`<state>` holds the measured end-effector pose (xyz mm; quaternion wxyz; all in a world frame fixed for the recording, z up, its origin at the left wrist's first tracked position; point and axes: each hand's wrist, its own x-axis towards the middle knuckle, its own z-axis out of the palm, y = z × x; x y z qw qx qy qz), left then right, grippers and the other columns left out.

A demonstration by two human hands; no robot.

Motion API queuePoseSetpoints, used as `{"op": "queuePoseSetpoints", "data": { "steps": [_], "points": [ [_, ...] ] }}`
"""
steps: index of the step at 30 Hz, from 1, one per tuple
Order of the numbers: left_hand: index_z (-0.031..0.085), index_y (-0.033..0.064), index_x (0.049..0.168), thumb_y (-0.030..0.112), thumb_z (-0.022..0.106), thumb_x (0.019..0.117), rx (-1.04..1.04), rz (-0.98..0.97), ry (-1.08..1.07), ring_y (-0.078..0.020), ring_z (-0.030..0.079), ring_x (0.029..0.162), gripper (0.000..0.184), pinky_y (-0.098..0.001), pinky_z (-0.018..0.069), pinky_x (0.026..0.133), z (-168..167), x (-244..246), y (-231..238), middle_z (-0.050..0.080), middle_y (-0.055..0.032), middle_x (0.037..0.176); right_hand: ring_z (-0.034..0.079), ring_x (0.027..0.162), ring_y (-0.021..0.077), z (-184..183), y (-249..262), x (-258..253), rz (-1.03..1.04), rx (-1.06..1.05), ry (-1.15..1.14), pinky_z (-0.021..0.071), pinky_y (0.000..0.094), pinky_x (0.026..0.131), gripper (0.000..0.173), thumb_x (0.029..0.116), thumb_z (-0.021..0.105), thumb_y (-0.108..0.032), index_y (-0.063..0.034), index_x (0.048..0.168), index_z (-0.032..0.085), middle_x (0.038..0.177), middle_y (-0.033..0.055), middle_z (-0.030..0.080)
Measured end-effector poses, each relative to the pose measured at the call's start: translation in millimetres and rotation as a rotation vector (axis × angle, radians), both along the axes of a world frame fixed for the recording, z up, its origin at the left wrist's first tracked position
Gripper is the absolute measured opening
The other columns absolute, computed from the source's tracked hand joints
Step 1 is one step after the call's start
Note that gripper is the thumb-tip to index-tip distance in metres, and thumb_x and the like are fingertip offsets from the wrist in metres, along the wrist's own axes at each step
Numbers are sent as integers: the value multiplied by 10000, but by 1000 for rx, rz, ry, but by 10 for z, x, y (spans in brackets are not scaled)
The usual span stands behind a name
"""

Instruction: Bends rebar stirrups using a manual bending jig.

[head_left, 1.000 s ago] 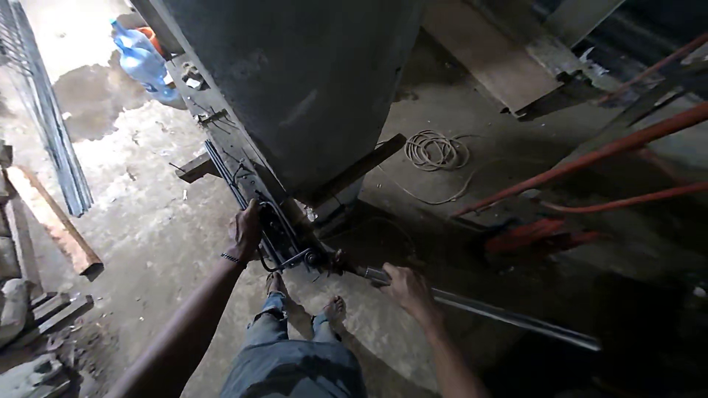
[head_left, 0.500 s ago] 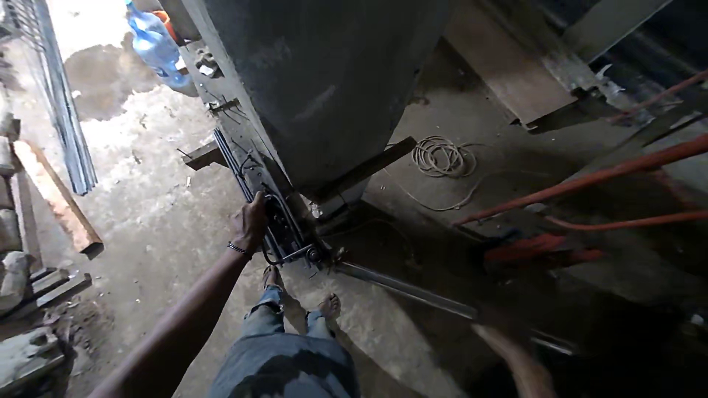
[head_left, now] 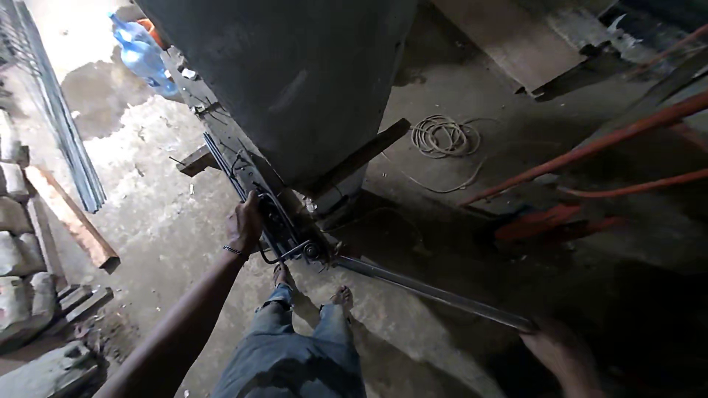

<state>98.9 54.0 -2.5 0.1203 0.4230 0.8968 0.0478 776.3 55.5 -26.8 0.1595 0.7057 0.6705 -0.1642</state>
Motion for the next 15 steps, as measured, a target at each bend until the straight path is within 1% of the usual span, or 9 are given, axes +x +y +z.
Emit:
{"op": "queuePoseSetpoints", "data": {
  "steps": [2, 5, 9, 10, 11, 12, 13, 14, 15],
  "points": [
    [570, 180, 1348, 209, 524, 1055, -20, 2, -16, -487, 695, 951, 298, -678, 531, 765, 19, -5, 2, 700, -248, 1039, 635, 1158, 519, -65, -204, -45, -31, 96, 46, 466, 703, 985, 324, 906, 738, -103, 23, 1201, 702, 1184, 320, 681],
    [577, 162, 1305, 200, 560, 1032, 6, -10, -47, -490, 692, 938, 276, -683, 523, 761, 5, -13, -10, 704, -247, 991, 646, 1091, 547, -99, -401, -96, -61, 244, 65, 472, 712, 954, 227, 860, 758, -42, 72, 1051, 715, 1075, 336, 692],
    [616, 142, 1261, 159, 564, 1007, 100, -66, -66, -485, 696, 913, 260, -682, 517, 736, -9, -107, -40, 711, -245, 961, 617, 1131, 563, -107, -520, -238, -128, 323, 47, 426, 731, 1004, 182, 858, 735, 4, 71, 1025, 706, 1095, 344, 681],
    [628, 146, 1264, 195, 555, 1028, 128, -80, -64, -483, 692, 955, 252, -682, 515, 768, 0, -128, -54, 710, -249, 1012, 600, 1163, 564, -117, -545, -256, -147, 339, 41, 407, 733, 1025, 189, 856, 734, 7, 67, 1033, 705, 1116, 341, 677],
    [633, 149, 1290, 246, 528, 1060, 160, -106, -50, -477, 674, 1033, 271, -676, 512, 832, 5, -149, -99, 691, -254, 1117, 594, 1172, 564, -137, -586, -263, -151, 367, 40, 398, 733, 1032, 190, 850, 724, 17, 66, 1032, 704, 1121, 336, 679],
    [617, 163, 1363, 289, 502, 1075, 206, -159, -29, -470, 629, 1145, 335, -663, 494, 928, -14, -191, -165, 638, -248, 1264, 591, 1174, 563, -147, -624, -274, -156, 387, 34, 398, 732, 1028, 187, 849, 710, 25, 62, 1032, 704, 1122, 329, 681],
    [579, 168, 1438, 318, 482, 1076, 252, -235, -3, -480, 555, 1262, 403, -662, 439, 1029, -51, -244, -244, 569, -249, 1393, 584, 1190, 555, -150, -661, -290, -178, 387, 29, 388, 726, 1042, 187, 862, 701, 25, 60, 1045, 705, 1136, 323, 681],
    [571, 156, 1451, 345, 460, 1076, 295, -328, 31, -469, 527, 1305, 434, -652, 410, 1069, -117, -303, -336, 549, -236, 1433, 572, 1213, 551, -139, -710, -313, -210, 367, 25, 380, 721, 1061, 199, 872, 696, 28, 62, 1068, 704, 1162, 325, 674],
    [606, 130, 1407, 354, 452, 1072, 336, -440, 58, -449, 548, 1292, 431, -642, 416, 1067, -198, -369, -434, 582, -222, 1402, 563, 1234, 547, -107, -771, -349, -243, 344, 16, 383, 708, 1074, 209, 879, 695, 33, 65, 1086, 701, 1182, 325, 669]
  ]
}}
